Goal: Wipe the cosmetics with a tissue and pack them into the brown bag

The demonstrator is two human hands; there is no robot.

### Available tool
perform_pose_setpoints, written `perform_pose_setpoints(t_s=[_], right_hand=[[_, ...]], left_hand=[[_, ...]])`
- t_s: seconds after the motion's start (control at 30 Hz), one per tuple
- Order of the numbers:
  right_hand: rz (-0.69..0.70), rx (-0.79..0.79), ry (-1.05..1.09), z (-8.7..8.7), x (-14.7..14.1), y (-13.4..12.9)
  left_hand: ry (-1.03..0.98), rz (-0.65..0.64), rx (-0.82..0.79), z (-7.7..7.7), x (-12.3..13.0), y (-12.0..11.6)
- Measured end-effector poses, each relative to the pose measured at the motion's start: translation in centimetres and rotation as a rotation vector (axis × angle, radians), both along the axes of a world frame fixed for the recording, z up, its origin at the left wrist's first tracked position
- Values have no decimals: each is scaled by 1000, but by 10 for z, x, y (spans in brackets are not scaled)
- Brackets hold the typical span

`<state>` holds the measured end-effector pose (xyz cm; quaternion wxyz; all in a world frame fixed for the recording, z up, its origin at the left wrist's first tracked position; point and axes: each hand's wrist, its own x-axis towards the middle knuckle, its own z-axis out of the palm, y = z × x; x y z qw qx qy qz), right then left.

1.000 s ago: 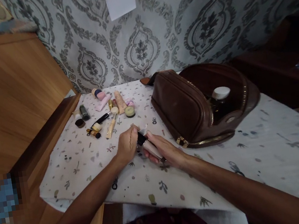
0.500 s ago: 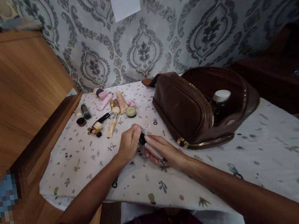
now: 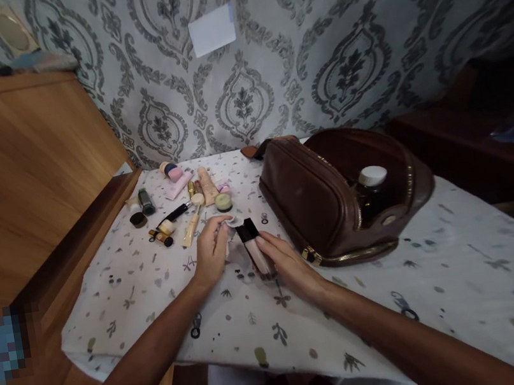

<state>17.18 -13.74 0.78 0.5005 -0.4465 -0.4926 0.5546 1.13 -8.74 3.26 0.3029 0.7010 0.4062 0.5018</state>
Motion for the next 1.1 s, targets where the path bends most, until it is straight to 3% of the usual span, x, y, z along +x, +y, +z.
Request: perform_pose_setpoints(t_s=[0.2,0.43,0.6,0.77,0.9,1.1], right_hand=[[72,-56,82,0,-3,-2],[34,-9,22,0,-2,-1],[-8,-67,66,2,-3,-2],[-30,-65,36,1,-3,-2],[-8,-150,125,1,-6,-3],[-62,-291,364,8,-10,-4]], left_hand=[[-92,14,-40,8,1,-2],[-193,56,-378,5,0,1],[-156,125,-153,-3,-1,7],[-31,73,-122,-2,0,3],[22,62,32,1,2,-1],[152,-122,197,-3,5,-8]])
